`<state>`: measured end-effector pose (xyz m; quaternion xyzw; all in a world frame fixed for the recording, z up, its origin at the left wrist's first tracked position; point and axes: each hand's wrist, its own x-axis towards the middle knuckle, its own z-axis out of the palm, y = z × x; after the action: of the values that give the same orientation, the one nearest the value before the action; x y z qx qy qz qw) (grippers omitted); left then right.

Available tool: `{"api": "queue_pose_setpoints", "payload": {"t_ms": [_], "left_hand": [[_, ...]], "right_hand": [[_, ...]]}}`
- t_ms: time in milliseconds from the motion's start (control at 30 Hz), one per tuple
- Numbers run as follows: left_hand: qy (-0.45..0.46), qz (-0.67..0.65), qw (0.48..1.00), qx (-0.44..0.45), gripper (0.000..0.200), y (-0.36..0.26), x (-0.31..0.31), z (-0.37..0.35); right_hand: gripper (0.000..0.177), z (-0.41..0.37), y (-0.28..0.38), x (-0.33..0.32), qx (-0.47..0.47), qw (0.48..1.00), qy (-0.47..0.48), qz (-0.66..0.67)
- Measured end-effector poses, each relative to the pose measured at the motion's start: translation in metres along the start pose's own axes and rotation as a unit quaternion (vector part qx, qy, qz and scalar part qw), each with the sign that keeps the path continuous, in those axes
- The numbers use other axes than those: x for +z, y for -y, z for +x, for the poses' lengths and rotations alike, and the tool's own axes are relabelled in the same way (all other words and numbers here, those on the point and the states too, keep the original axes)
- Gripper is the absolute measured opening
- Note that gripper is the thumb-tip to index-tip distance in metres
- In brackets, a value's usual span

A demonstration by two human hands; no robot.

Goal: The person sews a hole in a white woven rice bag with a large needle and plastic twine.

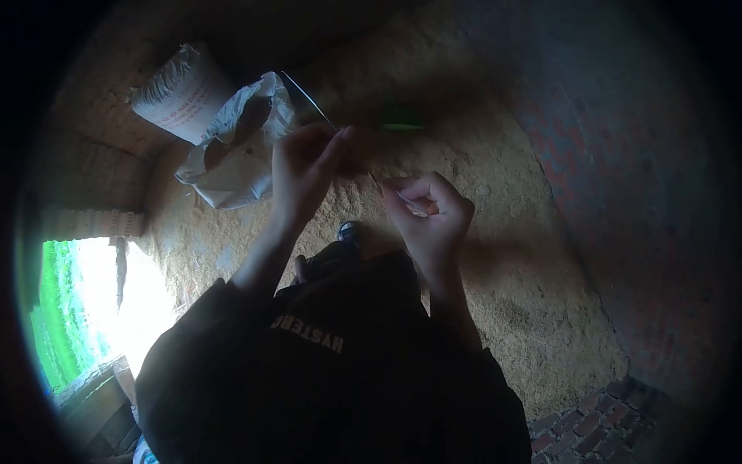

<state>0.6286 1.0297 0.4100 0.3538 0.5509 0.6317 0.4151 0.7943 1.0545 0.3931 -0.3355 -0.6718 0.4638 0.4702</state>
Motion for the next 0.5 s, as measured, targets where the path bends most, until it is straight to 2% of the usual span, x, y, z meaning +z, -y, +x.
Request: {"api": "queue_pose_setpoints", "payload": {"t_ms": [167, 267, 333, 433, 500], "left_hand": [[-0.047, 0.049, 0.998, 0.007, 0.022, 0.005, 0.027, 0.023], [-0.096, 0.081, 0.991, 0.033, 0.021, 0.006, 0.044, 0.027], [-0.123, 0.098, 0.986, 0.044, 0.020, 0.009, 0.057, 0.025], [-0.125, 0.079, 0.988, 0.048, 0.022, 0.015, 0.077, 0.027], [-0.115, 0.080, 0.990, 0.009, 0.022, 0.016, 0.088, 0.027]], "right_hand": [[0.019, 0.034, -0.017, -0.025, -0.062, 0.991, 0.074, -0.089], [0.015, 0.056, -0.026, -0.039, -0.022, 0.991, 0.116, -0.059], [0.012, 0.067, -0.031, -0.053, 0.108, 0.982, 0.153, 0.019], [0.011, 0.083, -0.036, -0.069, 0.125, 0.969, 0.209, 0.035], [0.013, 0.088, -0.039, -0.078, 0.159, 0.957, 0.234, 0.057]]}}
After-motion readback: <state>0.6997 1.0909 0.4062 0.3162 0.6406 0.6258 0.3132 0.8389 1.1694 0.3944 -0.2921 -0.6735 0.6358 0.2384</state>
